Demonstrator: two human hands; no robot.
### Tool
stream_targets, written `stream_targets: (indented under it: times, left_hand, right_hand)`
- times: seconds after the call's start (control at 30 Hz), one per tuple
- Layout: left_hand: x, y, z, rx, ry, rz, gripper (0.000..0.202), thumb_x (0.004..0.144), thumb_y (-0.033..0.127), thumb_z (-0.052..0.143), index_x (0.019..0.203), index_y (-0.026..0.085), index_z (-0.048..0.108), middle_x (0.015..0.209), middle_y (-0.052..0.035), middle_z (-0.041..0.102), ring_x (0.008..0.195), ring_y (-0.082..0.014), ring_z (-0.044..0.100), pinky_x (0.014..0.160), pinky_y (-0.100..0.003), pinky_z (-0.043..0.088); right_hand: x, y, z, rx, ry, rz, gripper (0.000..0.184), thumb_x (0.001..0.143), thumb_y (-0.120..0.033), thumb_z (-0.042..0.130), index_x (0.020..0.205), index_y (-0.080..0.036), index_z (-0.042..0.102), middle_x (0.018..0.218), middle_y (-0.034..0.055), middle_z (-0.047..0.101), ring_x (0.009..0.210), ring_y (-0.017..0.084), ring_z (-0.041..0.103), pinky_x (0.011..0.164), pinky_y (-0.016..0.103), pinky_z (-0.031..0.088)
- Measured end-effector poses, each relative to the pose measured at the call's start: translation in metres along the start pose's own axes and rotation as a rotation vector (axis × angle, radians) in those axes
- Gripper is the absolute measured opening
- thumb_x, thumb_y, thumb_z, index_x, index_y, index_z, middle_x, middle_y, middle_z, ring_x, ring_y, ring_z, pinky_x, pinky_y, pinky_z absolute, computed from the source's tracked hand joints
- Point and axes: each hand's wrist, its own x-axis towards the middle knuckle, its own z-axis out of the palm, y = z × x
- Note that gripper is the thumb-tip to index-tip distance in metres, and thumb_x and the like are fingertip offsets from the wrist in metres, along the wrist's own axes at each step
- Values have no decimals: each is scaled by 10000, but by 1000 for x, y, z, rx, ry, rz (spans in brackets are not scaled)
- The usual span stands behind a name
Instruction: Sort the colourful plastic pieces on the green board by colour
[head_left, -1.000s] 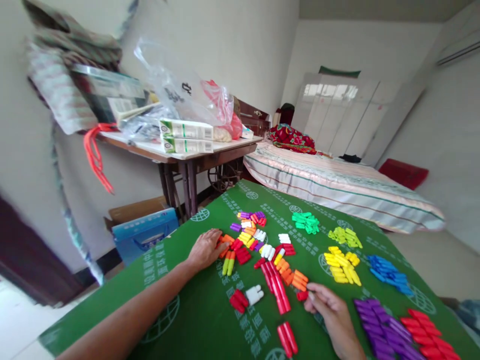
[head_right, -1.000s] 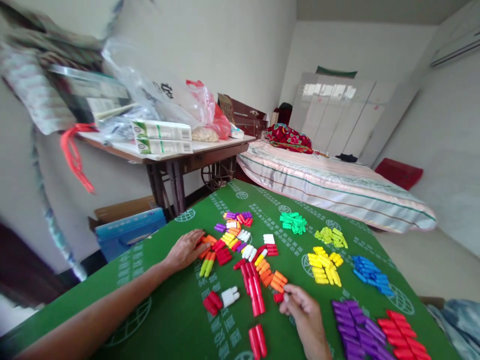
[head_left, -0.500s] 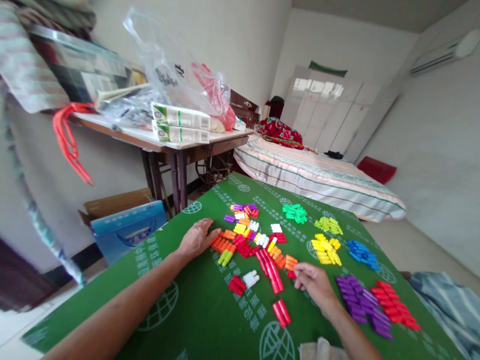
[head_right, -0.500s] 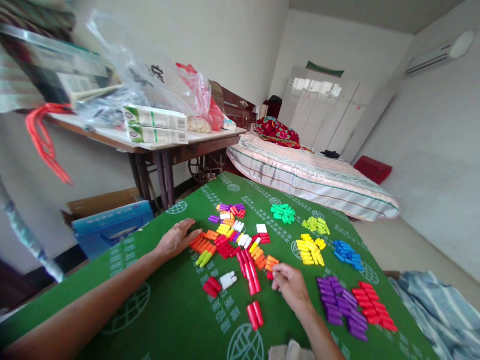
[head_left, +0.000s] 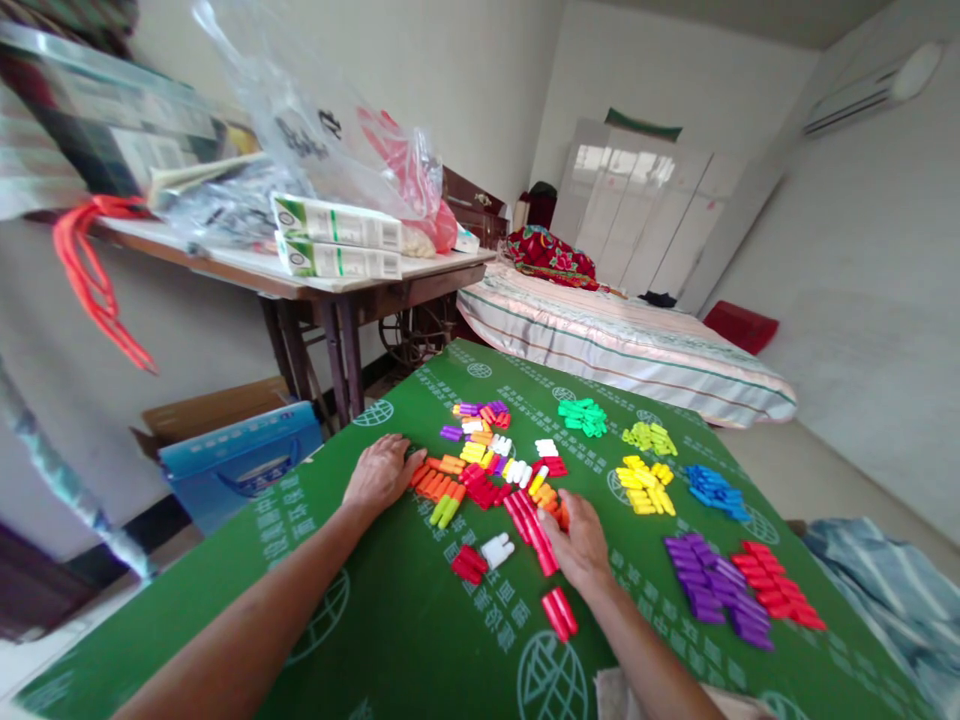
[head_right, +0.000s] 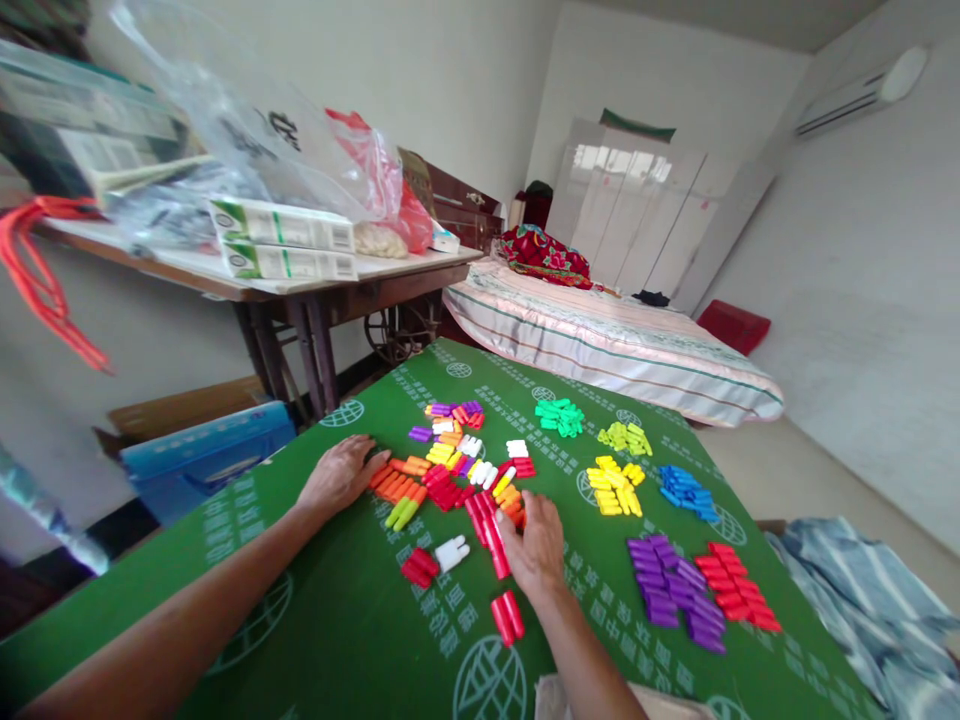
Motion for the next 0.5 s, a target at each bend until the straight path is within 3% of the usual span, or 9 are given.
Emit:
stream_targets:
  times: [0.23,0.5]
  left_hand:
    - [1,-1,-3,6,-30,14,594,843,528,294,1030,88,646,1189,-189,605,1147,-273,536,1020,-386,376]
    - [8,-4,-3,-15,-42,29,605,805,534,298,999,87,658,1164,-186,621,1139,-285,545,1014,-377,391]
  right_hand:
    - [-3,-39,16,-51,35,-14,426,879,-387,417,1172,-121,573,1096,155,608,1050,259,529,956,397,374]
    - [-4,-64,22,40,37,-35,349,856,-359,487,1110,-146,599,1108,134,598,1063,249,521,965,409,382]
